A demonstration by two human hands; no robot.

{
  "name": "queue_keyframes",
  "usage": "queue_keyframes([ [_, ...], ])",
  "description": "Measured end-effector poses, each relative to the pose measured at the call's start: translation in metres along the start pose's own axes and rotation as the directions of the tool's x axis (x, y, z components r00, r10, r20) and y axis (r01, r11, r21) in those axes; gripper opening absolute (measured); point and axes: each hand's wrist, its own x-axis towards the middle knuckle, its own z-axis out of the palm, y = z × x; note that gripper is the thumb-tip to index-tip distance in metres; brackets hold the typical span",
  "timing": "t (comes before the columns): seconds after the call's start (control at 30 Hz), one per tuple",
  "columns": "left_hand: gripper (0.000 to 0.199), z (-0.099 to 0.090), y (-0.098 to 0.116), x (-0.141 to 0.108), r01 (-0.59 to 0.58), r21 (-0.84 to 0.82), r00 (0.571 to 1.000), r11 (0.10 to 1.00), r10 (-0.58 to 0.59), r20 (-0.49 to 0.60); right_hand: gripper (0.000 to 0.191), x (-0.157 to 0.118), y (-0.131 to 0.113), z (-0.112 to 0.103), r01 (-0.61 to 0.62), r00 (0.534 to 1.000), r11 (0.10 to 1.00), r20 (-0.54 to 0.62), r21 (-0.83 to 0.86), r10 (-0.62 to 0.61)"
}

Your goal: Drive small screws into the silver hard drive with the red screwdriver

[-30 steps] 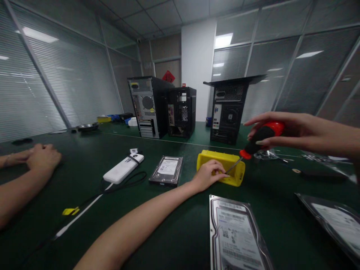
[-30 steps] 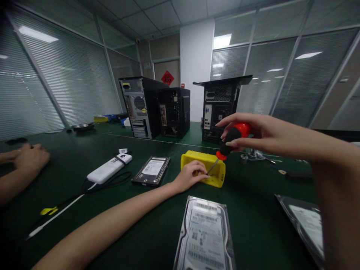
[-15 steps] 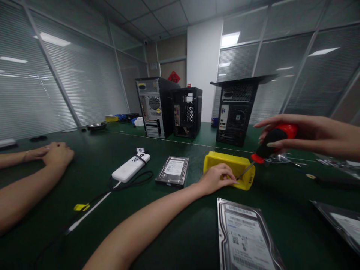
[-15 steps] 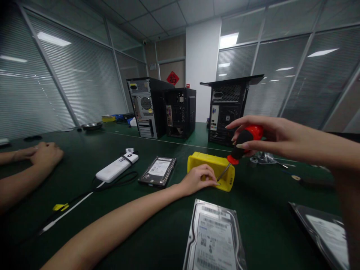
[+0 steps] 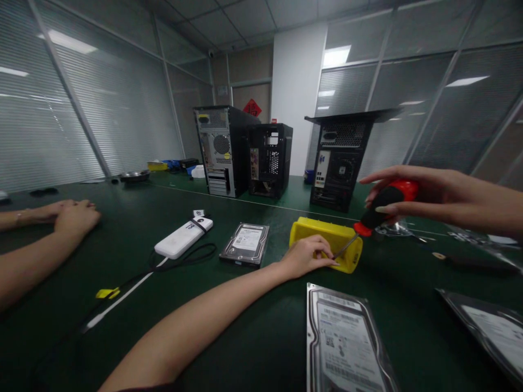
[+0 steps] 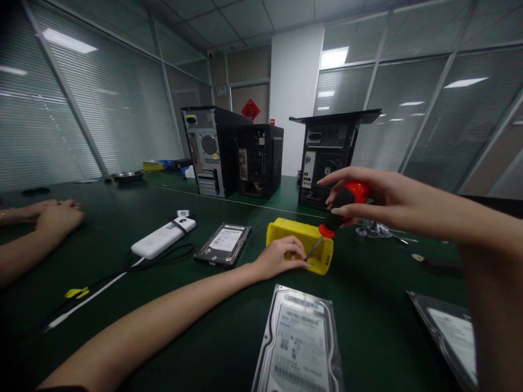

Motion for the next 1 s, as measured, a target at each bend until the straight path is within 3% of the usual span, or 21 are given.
queue_keyframes([
  [0.1, 0.018, 0.000, 0.000, 0.000, 0.001, -0.002, 1.000, 1.000, -0.001, 0.000, 0.057, 0.000, 0.000, 0.000, 0.013, 0.998, 0.999, 0.062, 0.030, -0.015],
  [0.47, 0.019, -0.003, 0.002, -0.001, 0.008, -0.005, 1.000, 1.000, -0.008, 0.021, 0.058, 0.003, 0.004, 0.005, 0.009, 0.996, 1.000, 0.089, 0.029, -0.011],
  [0.67, 0.029, -0.004, 0.004, -0.001, 0.018, -0.028, 1.000, 0.999, -0.017, 0.014, 0.063, 0.000, -0.007, 0.005, -0.030, 0.998, 0.993, 0.060, 0.116, 0.023],
  [0.8, 0.026, -0.010, 0.019, -0.011, 0.038, -0.037, 0.999, 0.999, -0.038, 0.012, 0.065, -0.006, -0.009, 0.001, -0.018, 1.000, 0.992, -0.001, 0.124, 0.018],
  [0.93, 0.023, -0.021, 0.043, -0.038, 0.147, -0.083, 0.989, 0.986, -0.148, -0.003, 0.062, -0.009, -0.011, 0.000, 0.043, 0.999, 0.986, -0.019, 0.160, -0.040],
  [1.0, 0.022, -0.027, 0.054, -0.054, 0.211, -0.089, 0.974, 0.973, -0.217, -0.065, 0.060, -0.009, -0.015, 0.002, 0.084, 0.996, 0.978, -0.018, 0.192, -0.082],
])
